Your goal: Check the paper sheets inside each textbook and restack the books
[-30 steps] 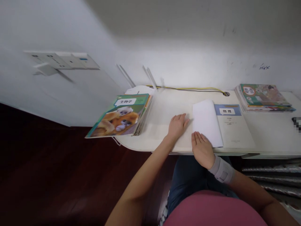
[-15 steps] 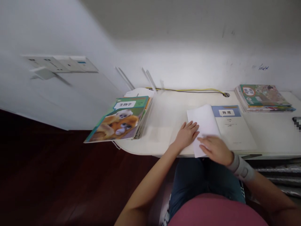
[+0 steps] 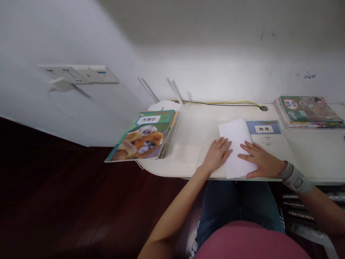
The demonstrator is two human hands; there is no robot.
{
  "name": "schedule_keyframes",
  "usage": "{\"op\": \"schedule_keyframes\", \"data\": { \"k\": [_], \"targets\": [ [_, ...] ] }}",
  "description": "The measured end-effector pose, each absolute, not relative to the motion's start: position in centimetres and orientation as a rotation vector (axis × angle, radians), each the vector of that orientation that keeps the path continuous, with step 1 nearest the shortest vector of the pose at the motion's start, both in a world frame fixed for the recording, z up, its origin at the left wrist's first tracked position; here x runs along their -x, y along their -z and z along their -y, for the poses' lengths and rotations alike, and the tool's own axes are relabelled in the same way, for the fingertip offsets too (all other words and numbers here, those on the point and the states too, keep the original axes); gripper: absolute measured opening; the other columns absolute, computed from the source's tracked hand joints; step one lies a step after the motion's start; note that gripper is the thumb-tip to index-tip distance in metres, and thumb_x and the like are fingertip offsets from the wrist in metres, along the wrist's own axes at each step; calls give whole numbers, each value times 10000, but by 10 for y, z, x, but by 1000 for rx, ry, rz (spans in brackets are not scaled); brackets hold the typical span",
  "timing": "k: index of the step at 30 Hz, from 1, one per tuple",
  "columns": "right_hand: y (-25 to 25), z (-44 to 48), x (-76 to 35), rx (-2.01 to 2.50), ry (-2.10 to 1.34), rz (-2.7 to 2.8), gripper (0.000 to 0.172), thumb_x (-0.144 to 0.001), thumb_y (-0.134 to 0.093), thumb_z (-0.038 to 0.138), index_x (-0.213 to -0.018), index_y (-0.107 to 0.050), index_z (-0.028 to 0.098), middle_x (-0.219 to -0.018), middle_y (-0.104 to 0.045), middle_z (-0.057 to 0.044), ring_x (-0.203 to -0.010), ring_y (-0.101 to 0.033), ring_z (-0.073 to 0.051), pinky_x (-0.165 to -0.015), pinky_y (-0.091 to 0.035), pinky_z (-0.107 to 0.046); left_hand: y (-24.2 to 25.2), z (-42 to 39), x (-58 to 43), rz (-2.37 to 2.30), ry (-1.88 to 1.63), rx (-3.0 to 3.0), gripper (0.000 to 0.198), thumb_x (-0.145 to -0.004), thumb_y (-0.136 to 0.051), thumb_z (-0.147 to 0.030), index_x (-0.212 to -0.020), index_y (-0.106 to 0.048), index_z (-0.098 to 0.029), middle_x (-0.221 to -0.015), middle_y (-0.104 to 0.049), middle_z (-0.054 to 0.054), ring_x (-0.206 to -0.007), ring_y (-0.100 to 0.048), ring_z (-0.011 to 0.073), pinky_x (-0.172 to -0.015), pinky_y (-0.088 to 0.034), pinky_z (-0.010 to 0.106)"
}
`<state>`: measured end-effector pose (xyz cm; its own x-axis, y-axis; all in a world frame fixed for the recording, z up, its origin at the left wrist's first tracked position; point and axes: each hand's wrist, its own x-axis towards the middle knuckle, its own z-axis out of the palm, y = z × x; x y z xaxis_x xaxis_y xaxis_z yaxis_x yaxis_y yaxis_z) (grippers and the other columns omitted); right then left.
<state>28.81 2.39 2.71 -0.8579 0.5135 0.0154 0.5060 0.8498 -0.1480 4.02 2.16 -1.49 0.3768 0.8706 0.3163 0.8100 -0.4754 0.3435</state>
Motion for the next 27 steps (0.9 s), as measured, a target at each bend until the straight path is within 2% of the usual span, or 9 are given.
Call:
{"op": "schedule_keyframes", "data": {
  "k": [6, 11, 15, 19, 23, 25, 27],
  "targets": [
    [-21, -22, -275, 972, -97, 2912, 825, -747, -557, 656, -1349, -450, 101, -1458, -302, -252, -1372, -203, -384, -1065, -226, -560, 22, -22, -34, -1577, -911, -2385, 399, -932, -414, -353, -1274, -505, -169, -1326, -532, 126, -1296, -410, 250, -1056, -325, 508],
    [-23, -22, -267, 972, -139, 2949, 838, -756, -537, 664, -1380, -410, 119, -1487, -251, -231, -1382, -182, -371, -1071, -223, -549, 22, -23, -32, -1550, -1016, -2389, 362, -934, -410, -326, -1214, -555, -148, -1275, -570, 134, -1247, -465, 240, -1036, -370, 477],
    [-26, -23, -271, 1007, -139, 2965, 787, -755, -572, 628, -1348, -458, 123, -1478, -271, -238, -1375, -193, -384, -1062, -222, -556, 15, -23, -31, -1510, -833, -2532, 322, -930, -415, -361, -998, -670, -177, -1261, -585, 98, -1273, -425, 271, -1020, -375, 502],
    [-29, -18, -269, 950, -125, 3015, 631, -790, -570, 566, -1291, -530, 186, -1460, -334, -201, -1365, -212, -391, -1045, -185, -605, 1, -29, -31, -1368, -612, -2753, 380, -926, -411, -409, -868, -693, -163, -1262, -578, 91, -1273, -416, 278, -1040, -347, 487],
    [-31, -11, -257, 852, -98, 3060, 493, -861, -507, 462, -1307, -507, 251, -1412, -427, -144, -1319, -307, -375, -1021, -132, -665, -15, -35, -34, -1083, -469, -2898, 403, -913, -431, -440, -835, -701, -151, -1034, -667, 90, -1134, -523, 235, -1001, -392, 410],
    [-31, -8, -250, 797, -94, 3081, 468, -876, -495, 408, -1321, -489, 263, -1382, -461, -130, -1287, -356, -355, -1025, -156, -648, -21, -33, -35, -956, -410, -2917, 407, -903, -449, -450, -798, -708, -154, -914, -681, 84, -1058, -556, 226, -960, -421, 384],
    [-31, -6, -245, 769, -80, 3097, 430, -881, -496, 358, -1300, -511, 263, -1365, -476, -128, -1267, -386, -337, -1031, -195, -614, -24, -28, -33, -867, -384, -2914, 413, -894, -462, -459, -732, -706, -167, -894, -684, 78, -1048, -557, 227, -950, -423, 379]
  ]
}}
